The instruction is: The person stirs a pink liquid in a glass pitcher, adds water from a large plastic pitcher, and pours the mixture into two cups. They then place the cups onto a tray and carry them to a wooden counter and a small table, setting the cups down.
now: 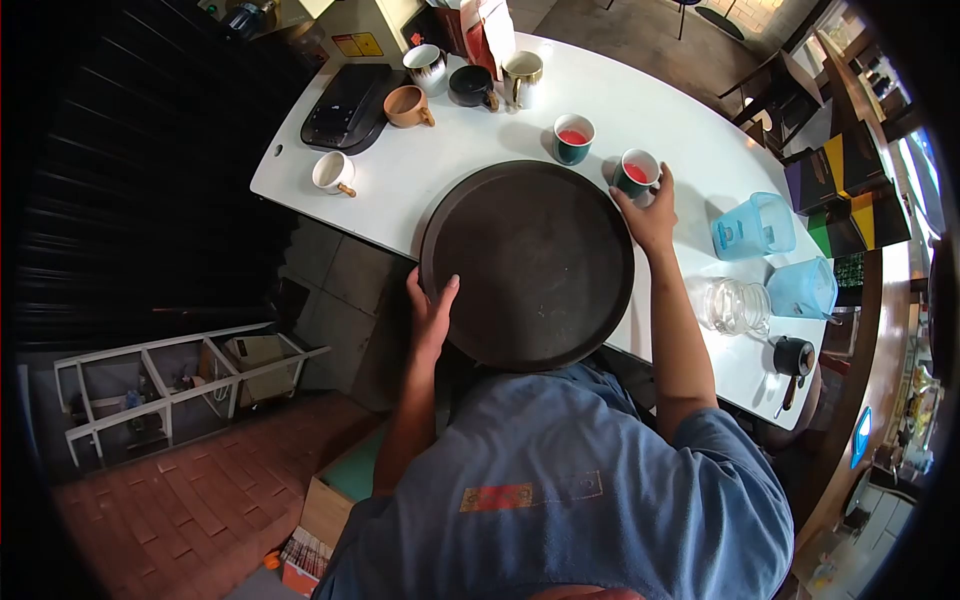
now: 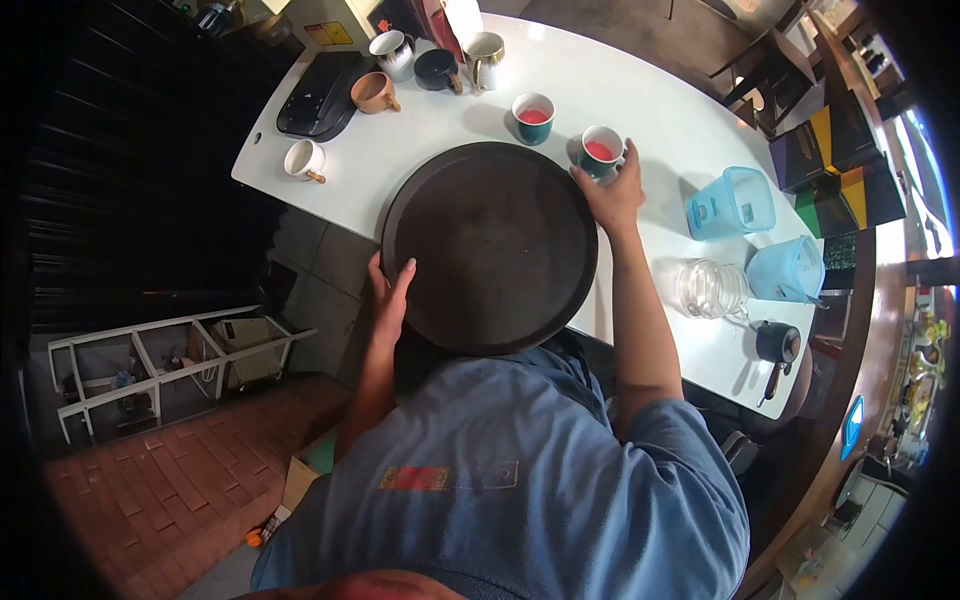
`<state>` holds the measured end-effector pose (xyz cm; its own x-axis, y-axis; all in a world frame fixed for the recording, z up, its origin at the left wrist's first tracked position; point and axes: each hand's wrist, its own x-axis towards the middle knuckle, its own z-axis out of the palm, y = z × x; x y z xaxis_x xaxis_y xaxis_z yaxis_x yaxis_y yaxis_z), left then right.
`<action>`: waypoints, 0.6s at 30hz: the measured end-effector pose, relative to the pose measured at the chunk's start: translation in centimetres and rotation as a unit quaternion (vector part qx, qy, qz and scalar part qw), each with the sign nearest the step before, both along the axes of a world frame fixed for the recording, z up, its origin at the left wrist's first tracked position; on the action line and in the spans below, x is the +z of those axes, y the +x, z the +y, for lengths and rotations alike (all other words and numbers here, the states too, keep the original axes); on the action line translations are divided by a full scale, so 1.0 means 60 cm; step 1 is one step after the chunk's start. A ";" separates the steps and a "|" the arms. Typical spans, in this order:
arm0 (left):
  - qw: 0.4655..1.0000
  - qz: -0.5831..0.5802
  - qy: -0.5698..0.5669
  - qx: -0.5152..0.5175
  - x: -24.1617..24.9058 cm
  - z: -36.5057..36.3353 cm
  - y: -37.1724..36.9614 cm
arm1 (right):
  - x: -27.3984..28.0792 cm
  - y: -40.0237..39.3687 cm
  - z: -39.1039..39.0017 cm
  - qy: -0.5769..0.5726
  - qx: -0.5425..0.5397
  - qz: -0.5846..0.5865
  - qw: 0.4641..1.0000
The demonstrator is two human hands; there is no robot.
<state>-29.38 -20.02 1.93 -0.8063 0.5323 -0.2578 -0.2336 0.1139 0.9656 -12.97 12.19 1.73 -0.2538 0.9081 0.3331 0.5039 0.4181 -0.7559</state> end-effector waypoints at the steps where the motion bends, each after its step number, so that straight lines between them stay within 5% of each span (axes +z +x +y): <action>1: 0.999 0.004 0.013 -0.030 0.002 -0.003 -0.004 | 0.001 -0.006 0.008 0.003 -0.001 -0.001 1.000; 3: 0.998 0.009 0.028 -0.060 0.000 -0.010 -0.010 | 0.001 -0.013 0.020 -0.084 0.036 -0.008 0.996; 13: 0.995 -0.002 -0.016 -0.096 -0.007 -0.013 -0.020 | 0.072 0.004 -0.035 -0.072 0.066 0.028 0.995; 18: 0.995 0.011 -0.029 -0.090 -0.004 -0.014 -0.021 | 0.096 0.006 -0.087 -0.096 0.167 0.039 0.980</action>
<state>-30.62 -20.84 1.67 -0.7054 0.6526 -0.2767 -0.1840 0.2084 0.9606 -12.61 6.97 7.49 -0.5290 0.8261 0.1941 0.3001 0.3961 -0.8678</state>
